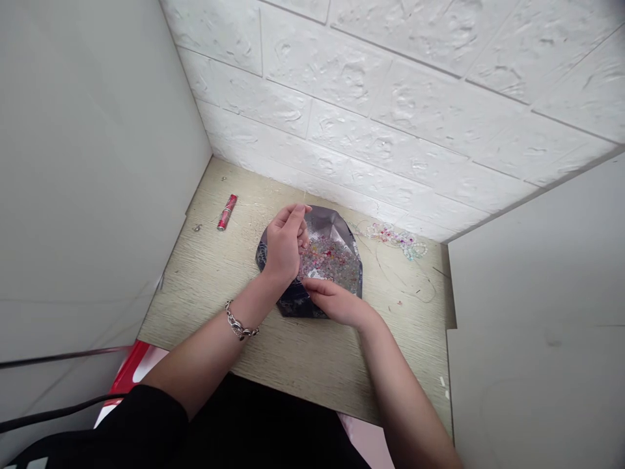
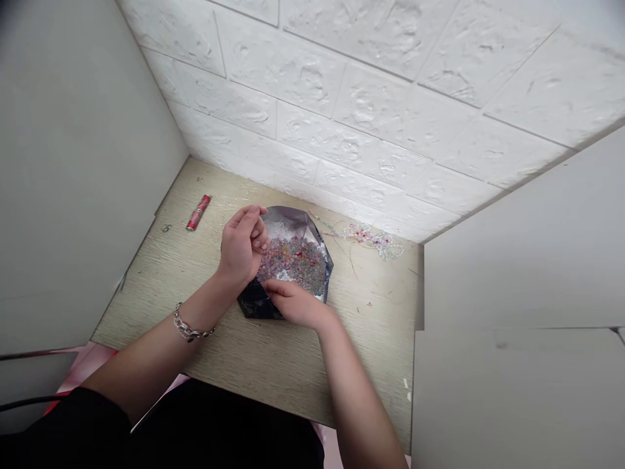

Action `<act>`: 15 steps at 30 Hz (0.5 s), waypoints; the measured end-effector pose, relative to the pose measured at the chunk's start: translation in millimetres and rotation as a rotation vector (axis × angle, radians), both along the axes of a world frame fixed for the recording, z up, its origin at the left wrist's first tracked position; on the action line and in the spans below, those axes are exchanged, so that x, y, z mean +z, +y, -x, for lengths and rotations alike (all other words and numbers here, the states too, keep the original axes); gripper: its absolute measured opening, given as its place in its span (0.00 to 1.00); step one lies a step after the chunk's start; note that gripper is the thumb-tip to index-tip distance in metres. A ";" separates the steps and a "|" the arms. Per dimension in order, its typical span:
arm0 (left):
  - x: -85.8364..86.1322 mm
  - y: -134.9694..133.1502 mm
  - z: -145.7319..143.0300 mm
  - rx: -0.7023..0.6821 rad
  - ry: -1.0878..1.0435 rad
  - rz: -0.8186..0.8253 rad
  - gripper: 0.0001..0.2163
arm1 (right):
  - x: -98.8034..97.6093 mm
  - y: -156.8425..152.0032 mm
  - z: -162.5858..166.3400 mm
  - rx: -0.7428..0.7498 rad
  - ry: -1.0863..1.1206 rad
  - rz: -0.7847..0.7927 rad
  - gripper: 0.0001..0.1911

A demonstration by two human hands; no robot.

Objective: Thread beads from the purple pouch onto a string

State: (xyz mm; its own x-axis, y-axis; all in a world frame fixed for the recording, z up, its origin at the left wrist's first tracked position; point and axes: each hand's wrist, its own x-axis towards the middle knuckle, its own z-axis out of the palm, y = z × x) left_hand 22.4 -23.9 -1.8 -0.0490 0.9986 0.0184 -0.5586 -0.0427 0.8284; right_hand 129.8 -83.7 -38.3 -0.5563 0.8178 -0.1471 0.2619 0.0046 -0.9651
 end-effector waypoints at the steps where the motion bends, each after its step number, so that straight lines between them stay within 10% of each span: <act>1: -0.3 -0.3 -0.3 -0.003 -0.001 0.002 0.06 | -1.1 0.1 0.8 0.005 0.049 0.039 0.16; 15: -3.3 1.9 1.1 0.025 -0.018 -0.036 0.06 | 0.7 5.4 -4.1 -0.404 0.280 0.423 0.15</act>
State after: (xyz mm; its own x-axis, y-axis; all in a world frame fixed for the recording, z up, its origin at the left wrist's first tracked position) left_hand 21.3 -22.0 -5.0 -0.0749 0.9958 0.0529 -0.5718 -0.0864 0.8159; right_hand 133.9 -78.3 -37.7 -0.2808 0.8740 -0.3967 -0.0986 -0.4374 -0.8939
